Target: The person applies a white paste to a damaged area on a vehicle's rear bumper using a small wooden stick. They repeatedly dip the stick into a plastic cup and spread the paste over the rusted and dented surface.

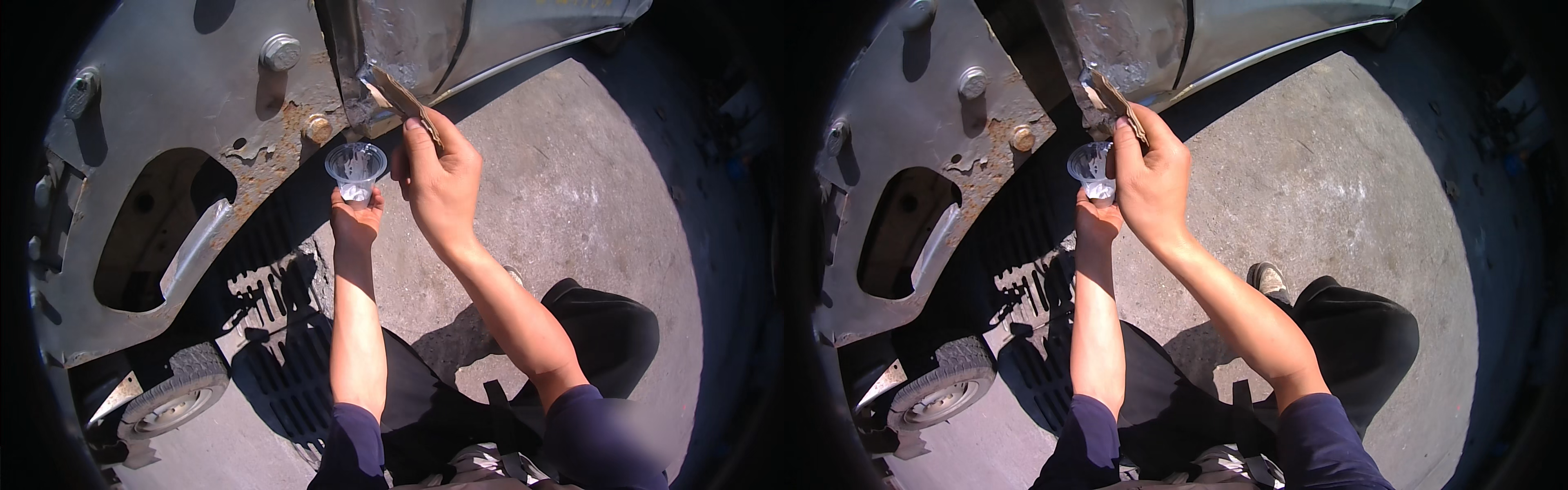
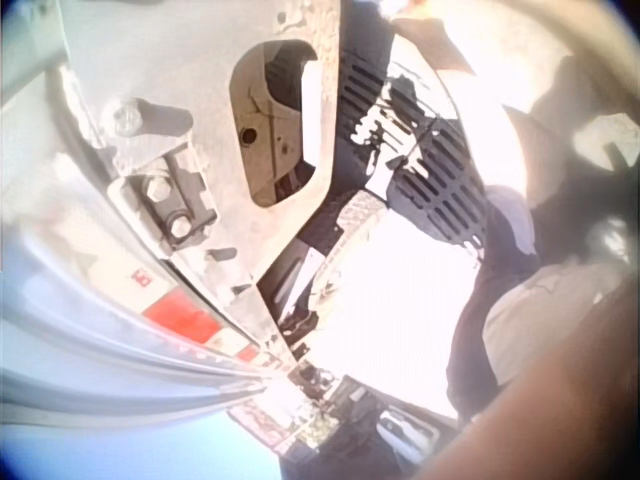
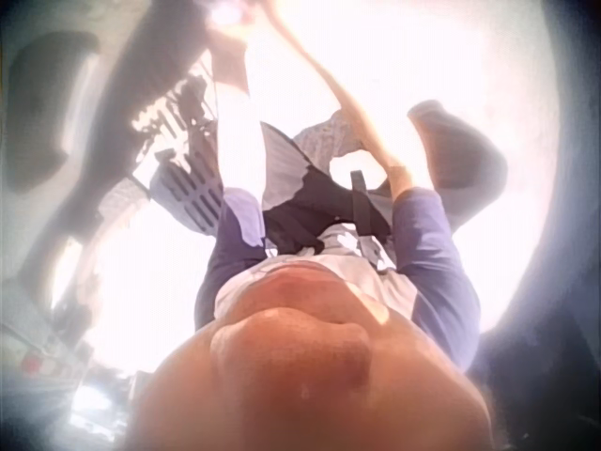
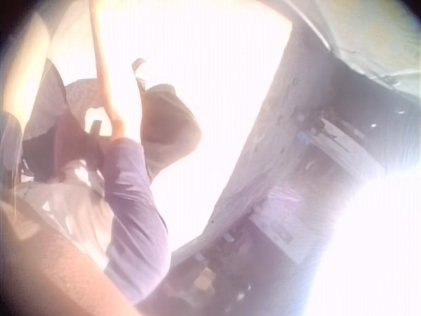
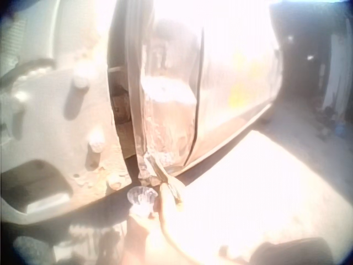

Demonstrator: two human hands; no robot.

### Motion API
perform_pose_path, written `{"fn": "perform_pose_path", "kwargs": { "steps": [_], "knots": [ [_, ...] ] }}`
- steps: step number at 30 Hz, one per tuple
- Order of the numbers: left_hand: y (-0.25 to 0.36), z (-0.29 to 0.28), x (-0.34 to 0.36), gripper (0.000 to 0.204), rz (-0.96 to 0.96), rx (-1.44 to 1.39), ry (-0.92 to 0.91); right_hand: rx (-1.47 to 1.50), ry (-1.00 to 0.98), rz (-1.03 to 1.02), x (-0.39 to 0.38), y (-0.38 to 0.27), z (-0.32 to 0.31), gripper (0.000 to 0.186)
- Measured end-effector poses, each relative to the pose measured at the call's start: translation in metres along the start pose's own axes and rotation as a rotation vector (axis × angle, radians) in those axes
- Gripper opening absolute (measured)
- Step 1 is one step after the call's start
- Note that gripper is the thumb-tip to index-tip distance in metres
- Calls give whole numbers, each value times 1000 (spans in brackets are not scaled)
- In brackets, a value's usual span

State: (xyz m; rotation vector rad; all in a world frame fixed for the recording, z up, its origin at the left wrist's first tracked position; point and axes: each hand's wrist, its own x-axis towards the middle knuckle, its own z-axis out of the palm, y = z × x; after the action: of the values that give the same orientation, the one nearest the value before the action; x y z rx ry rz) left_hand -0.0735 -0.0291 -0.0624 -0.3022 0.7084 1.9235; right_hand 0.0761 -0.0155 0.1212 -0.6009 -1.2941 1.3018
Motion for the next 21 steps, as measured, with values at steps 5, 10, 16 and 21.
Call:
{"fn": "perform_pose_path", "kwargs": {
  "steps": [5, 10, 16, 21],
  "knots": [
    [2, 2, 5, 48, -25, -35, 28, -627, 13, -416, -12, 10, -4, 45],
    [2, -3, 7, 52, -61, -86, -82, -830, -35, -763, 4, 15, 1, 71],
    [-1, 2, -1, 57, -3, 40, -219, -896, -14, -930, 7, 14, 2, 67],
    [-4, 2, -11, 57, 112, 172, -206, -814, -46, -856, 13, 17, 12, 61]
  ]
}}
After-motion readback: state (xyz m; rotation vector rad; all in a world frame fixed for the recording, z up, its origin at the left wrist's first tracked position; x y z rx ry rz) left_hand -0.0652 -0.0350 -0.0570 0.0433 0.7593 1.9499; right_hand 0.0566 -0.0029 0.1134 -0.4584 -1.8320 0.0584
